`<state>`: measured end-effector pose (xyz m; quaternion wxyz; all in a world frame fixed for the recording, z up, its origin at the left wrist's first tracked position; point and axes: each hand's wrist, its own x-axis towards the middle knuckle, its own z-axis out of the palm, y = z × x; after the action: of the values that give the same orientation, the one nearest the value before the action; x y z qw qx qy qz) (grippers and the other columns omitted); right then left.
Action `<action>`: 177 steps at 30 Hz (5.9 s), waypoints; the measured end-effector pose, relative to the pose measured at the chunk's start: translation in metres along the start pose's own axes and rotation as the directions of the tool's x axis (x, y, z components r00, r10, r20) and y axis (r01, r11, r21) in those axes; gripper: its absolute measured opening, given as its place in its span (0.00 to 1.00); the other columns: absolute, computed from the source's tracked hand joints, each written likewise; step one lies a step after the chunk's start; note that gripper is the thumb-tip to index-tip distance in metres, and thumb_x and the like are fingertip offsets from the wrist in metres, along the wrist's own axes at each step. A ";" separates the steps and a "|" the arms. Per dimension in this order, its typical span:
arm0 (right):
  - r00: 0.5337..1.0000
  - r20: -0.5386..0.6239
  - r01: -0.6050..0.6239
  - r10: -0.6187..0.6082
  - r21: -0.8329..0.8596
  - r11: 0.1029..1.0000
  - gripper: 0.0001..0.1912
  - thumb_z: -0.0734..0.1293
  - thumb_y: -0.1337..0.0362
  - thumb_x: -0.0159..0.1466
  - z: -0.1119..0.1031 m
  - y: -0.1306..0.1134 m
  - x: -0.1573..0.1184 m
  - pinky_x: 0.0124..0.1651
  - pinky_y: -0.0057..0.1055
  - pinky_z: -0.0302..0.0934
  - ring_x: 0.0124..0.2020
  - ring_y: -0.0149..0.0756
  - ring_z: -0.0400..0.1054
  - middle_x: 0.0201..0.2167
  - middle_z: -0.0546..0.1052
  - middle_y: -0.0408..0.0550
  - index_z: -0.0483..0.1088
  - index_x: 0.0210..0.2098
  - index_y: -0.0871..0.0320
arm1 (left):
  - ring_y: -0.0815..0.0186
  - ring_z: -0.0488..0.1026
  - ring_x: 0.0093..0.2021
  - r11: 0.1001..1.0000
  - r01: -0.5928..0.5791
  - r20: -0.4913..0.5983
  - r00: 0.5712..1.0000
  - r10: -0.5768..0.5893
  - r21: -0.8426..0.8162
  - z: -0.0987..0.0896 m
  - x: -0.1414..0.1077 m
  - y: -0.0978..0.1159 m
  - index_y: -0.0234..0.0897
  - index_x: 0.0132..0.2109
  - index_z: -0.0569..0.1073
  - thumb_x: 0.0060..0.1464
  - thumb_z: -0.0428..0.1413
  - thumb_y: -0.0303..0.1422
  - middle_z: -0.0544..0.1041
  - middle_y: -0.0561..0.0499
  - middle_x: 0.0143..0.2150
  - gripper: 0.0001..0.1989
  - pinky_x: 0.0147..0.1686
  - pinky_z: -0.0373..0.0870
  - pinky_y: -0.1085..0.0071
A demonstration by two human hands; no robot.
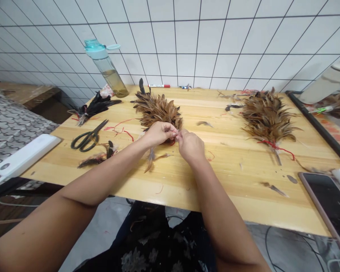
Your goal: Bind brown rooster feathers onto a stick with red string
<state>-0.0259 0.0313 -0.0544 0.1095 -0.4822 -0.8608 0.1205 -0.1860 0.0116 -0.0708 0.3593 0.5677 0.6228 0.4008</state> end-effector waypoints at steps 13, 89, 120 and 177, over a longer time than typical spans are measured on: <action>0.983 -0.123 -0.086 0.136 0.349 0.933 0.11 0.63 0.59 0.61 0.000 0.023 0.008 0.31 0.29 0.52 0.26 0.35 0.63 0.22 0.71 0.44 0.72 0.38 0.57 | 0.72 0.69 0.24 0.988 0.008 -0.063 0.998 0.002 0.157 0.000 -0.001 0.006 0.33 0.35 0.79 0.48 0.55 0.31 0.77 0.52 0.23 0.09 0.26 0.61 0.76; 0.953 -0.196 -0.099 0.232 0.522 0.847 0.15 0.63 0.54 0.59 0.019 0.014 0.012 0.29 0.28 0.53 0.23 0.32 0.61 0.20 0.69 0.41 0.75 0.36 0.57 | 0.70 0.68 0.28 0.996 -0.004 -0.253 0.967 0.028 0.092 0.020 -0.006 0.001 0.34 0.33 0.73 0.51 0.54 0.32 0.75 0.52 0.28 0.06 0.31 0.62 0.75; 0.970 -0.085 -0.216 0.226 0.110 0.970 0.15 0.59 0.56 0.65 0.012 -0.012 0.000 0.40 0.33 0.61 0.39 0.43 0.73 0.37 0.79 0.51 0.73 0.45 0.52 | 0.70 0.69 0.28 0.995 -0.019 -0.290 0.956 0.046 0.094 0.024 -0.004 -0.001 0.35 0.32 0.73 0.51 0.54 0.31 0.76 0.53 0.27 0.05 0.30 0.63 0.74; 0.969 -0.040 -0.209 0.243 0.390 0.897 0.14 0.58 0.61 0.63 0.026 0.000 0.014 0.38 0.31 0.59 0.36 0.39 0.70 0.34 0.78 0.50 0.72 0.40 0.57 | 0.68 0.72 0.39 0.944 -0.327 -0.175 0.928 0.329 0.039 -0.011 -0.026 0.036 0.34 0.36 0.75 0.54 0.54 0.32 0.76 0.48 0.38 0.07 0.42 0.67 0.72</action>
<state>-0.0410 0.0406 -0.0781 0.2242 -0.5532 -0.7531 0.2767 -0.1781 -0.0141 -0.0333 0.2273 0.6269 0.5507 0.5020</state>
